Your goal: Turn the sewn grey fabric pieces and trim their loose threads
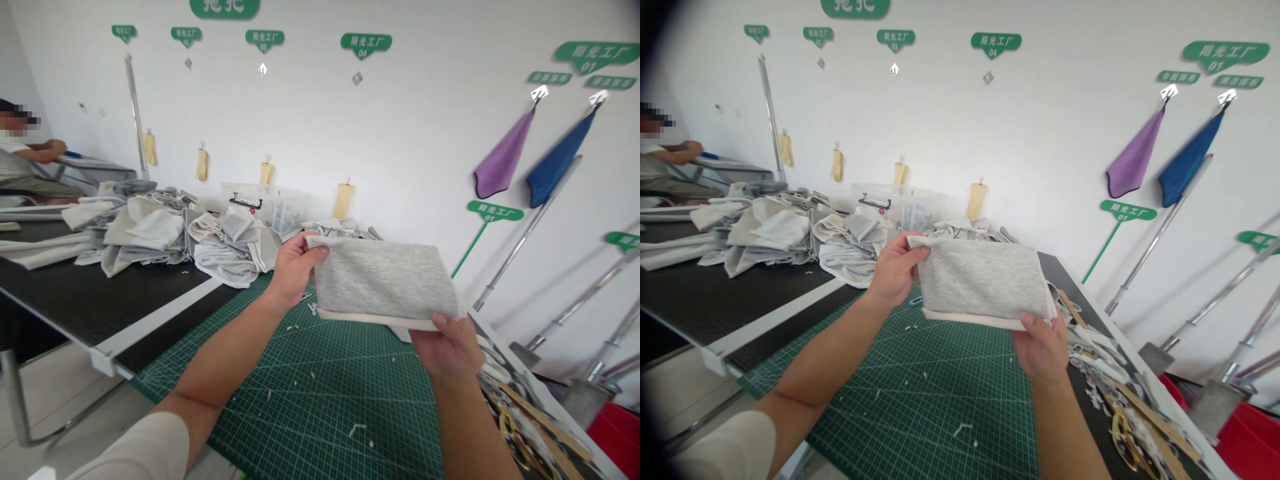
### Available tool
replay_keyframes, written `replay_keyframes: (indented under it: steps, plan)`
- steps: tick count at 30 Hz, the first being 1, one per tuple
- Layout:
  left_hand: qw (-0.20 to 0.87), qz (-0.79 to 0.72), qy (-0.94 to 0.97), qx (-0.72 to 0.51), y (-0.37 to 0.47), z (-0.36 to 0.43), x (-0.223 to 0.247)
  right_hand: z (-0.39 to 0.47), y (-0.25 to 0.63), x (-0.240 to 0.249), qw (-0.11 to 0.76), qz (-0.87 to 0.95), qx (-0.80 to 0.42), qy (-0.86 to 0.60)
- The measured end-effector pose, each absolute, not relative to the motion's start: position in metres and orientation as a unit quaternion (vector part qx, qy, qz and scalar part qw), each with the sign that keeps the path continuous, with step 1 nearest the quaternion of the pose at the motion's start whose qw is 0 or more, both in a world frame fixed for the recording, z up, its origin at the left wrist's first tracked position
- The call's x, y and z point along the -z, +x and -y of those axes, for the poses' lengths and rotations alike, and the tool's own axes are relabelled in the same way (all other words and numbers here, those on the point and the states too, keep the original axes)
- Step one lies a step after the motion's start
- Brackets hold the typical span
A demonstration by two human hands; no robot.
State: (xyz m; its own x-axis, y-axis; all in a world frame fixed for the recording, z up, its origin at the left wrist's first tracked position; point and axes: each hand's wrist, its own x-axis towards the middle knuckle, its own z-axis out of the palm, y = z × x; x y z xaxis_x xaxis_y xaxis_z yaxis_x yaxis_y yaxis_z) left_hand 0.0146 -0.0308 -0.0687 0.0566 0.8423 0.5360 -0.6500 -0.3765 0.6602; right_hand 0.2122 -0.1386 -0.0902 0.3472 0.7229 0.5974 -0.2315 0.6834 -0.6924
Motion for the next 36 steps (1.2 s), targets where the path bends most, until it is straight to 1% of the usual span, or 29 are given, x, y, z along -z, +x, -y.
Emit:
replay_keyframes:
  steps: [4,8,10,15,17,19,22,25,29,33,36]
  plan:
    - [0.538,-0.110,0.481,-0.684,0.010,0.030,0.067,0.139,0.218,0.091,0.758,0.488,-0.339,-0.269]
    - [0.528,-0.124,0.495,-0.679,0.005,0.028,0.066,0.139,0.223,0.095,0.707,0.487,-0.372,-0.352]
    - [0.528,-0.136,0.508,-0.667,0.005,0.028,0.066,0.137,0.222,0.097,0.686,0.495,-0.363,-0.392]
    - [0.513,-0.156,0.532,-0.655,0.004,0.027,0.066,0.130,0.218,0.097,0.598,0.571,-0.316,-0.466]
    - [0.527,-0.153,0.551,-0.628,0.003,0.026,0.066,0.128,0.219,0.096,0.609,0.559,-0.281,-0.488]
    - [0.544,-0.147,0.570,-0.597,0.001,0.025,0.066,0.127,0.220,0.094,0.644,0.521,-0.258,-0.497]
    - [0.548,-0.139,0.585,-0.582,-0.001,0.025,0.066,0.127,0.222,0.093,0.674,0.480,-0.255,-0.500]
    - [0.538,-0.139,0.587,-0.588,-0.001,0.025,0.066,0.128,0.223,0.093,0.665,0.482,-0.250,-0.513]
    - [0.527,-0.144,0.605,-0.579,-0.001,0.027,0.066,0.130,0.222,0.093,0.643,0.501,-0.207,-0.540]
    - [0.558,-0.136,0.613,-0.543,-0.002,0.028,0.066,0.132,0.220,0.091,0.642,0.501,-0.177,-0.553]
    - [0.581,-0.121,0.621,-0.512,-0.005,0.029,0.067,0.131,0.220,0.089,0.657,0.494,-0.145,-0.551]
